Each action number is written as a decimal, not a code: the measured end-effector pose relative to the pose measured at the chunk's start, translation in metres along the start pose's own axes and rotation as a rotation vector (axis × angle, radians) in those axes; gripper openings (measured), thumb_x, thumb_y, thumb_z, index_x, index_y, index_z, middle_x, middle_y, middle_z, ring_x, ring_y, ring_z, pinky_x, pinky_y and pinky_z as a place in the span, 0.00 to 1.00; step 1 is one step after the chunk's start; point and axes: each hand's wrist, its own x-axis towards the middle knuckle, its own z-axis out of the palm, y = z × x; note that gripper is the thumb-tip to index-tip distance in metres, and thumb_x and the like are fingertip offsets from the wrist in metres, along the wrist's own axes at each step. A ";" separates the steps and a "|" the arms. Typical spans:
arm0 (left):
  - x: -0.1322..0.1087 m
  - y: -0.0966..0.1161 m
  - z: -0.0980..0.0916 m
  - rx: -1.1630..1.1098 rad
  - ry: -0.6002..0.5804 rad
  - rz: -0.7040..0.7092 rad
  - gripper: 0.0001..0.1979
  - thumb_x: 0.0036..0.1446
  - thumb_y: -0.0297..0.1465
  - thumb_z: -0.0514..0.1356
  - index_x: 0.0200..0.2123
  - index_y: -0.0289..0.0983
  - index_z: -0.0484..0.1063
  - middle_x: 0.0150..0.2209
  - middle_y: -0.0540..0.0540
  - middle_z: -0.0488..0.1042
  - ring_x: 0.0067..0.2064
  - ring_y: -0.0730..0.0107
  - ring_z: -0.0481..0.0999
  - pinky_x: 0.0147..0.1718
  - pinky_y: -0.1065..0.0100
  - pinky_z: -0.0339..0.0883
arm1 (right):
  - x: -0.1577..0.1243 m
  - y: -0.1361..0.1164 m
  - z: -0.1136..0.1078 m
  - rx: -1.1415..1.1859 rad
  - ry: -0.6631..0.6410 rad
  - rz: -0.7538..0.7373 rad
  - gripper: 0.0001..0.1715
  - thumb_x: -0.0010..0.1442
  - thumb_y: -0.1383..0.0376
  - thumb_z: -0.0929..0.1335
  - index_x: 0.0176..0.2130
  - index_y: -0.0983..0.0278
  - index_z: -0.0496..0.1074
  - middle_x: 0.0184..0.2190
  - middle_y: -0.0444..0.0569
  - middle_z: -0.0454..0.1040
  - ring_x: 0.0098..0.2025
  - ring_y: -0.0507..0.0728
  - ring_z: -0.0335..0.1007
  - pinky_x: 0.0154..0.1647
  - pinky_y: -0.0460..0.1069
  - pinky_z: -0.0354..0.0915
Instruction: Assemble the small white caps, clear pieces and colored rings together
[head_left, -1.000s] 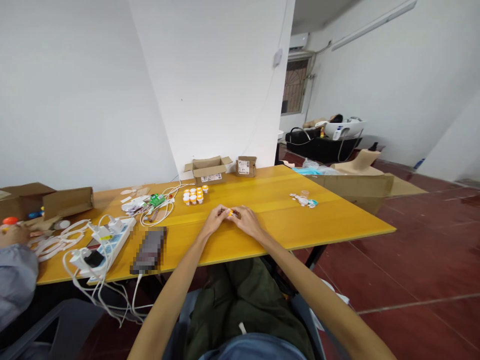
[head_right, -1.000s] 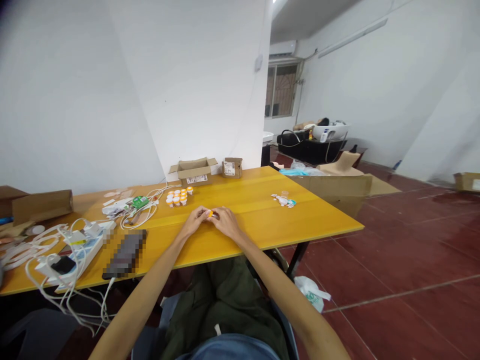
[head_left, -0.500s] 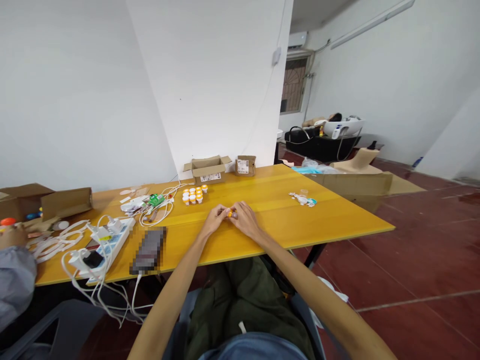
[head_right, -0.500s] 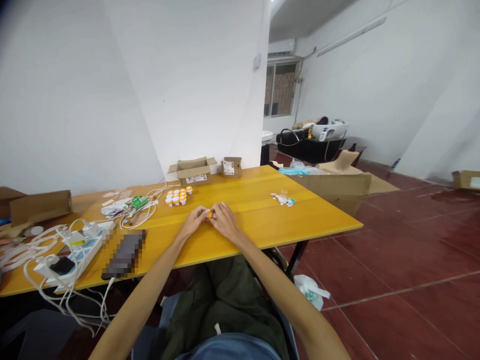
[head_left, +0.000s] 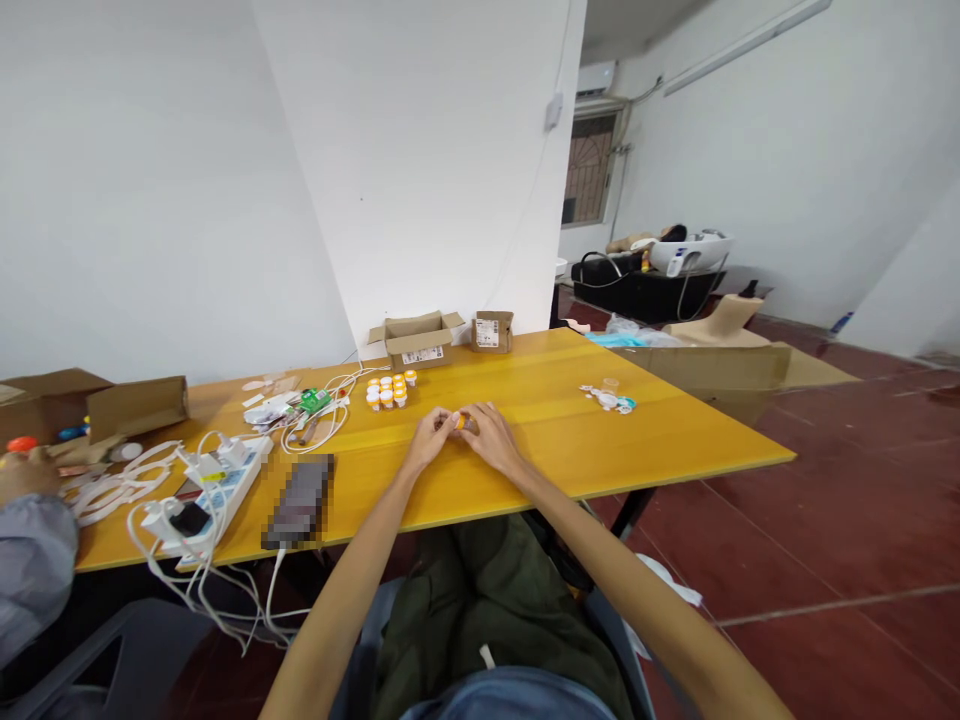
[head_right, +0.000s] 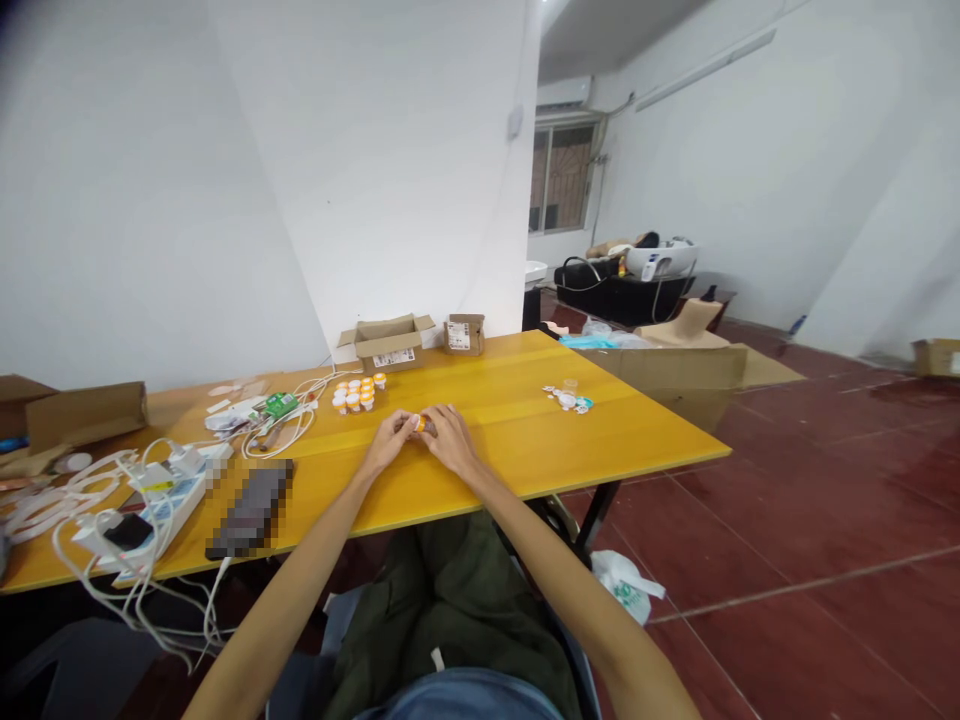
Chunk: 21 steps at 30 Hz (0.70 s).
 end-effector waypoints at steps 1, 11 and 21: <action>0.000 0.000 0.000 0.004 0.008 -0.006 0.22 0.53 0.52 0.64 0.31 0.37 0.73 0.31 0.48 0.77 0.34 0.66 0.76 0.36 0.66 0.70 | 0.001 0.002 0.001 0.026 -0.009 0.020 0.06 0.58 0.67 0.70 0.39 0.59 0.74 0.40 0.50 0.77 0.44 0.60 0.72 0.47 0.54 0.66; 0.002 -0.010 -0.012 0.182 0.298 0.040 0.20 0.63 0.47 0.56 0.26 0.39 0.69 0.24 0.51 0.70 0.30 0.67 0.69 0.33 0.67 0.63 | 0.026 0.024 0.025 0.236 -0.093 0.215 0.06 0.52 0.64 0.73 0.34 0.61 0.74 0.31 0.45 0.79 0.34 0.57 0.75 0.38 0.50 0.69; 0.000 -0.014 -0.017 0.236 0.509 -0.041 0.15 0.65 0.39 0.54 0.26 0.41 0.66 0.27 0.49 0.73 0.33 0.64 0.71 0.35 0.65 0.63 | 0.098 0.008 0.087 0.338 -0.027 0.468 0.10 0.45 0.72 0.75 0.27 0.61 0.73 0.29 0.47 0.80 0.36 0.59 0.78 0.40 0.52 0.73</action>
